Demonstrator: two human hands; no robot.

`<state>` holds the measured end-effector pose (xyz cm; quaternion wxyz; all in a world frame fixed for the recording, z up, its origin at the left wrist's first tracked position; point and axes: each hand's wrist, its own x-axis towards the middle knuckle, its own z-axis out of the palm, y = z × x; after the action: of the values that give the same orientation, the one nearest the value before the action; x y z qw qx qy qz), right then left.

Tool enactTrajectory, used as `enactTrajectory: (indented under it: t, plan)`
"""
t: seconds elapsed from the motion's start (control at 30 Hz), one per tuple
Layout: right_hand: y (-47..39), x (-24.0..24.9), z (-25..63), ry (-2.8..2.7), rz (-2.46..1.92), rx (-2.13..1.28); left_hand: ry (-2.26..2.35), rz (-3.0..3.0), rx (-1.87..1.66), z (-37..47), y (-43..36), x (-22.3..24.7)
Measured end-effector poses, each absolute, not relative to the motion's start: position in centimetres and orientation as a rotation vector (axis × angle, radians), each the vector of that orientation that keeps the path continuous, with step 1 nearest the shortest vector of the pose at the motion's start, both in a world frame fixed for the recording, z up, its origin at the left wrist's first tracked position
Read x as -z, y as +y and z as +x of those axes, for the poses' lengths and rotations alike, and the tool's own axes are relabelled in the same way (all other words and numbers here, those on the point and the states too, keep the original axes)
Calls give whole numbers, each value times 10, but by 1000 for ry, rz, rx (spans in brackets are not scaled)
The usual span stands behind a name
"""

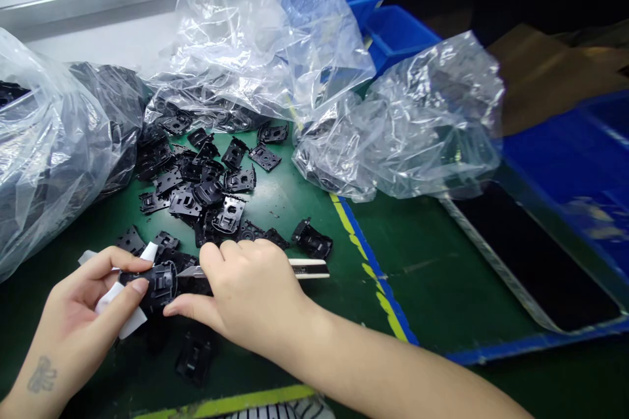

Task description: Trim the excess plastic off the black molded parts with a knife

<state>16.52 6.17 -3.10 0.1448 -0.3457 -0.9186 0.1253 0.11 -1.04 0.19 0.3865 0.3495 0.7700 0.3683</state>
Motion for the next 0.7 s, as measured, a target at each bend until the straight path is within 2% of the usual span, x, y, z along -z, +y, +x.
enactTrajectory:
  t: [0.27, 0.53, 0.7]
  plan:
    - [62, 29, 165, -2686, -968, -500, 1936, 830, -934, 2, -10, -2]
    - [74, 7, 168, -2326, -1033, -1533, 1808, 866, -982, -2, -15, 2]
    - [72, 9, 174, -2211, -987, -1955, 1448, 1112, -865, -11, -22, 11]
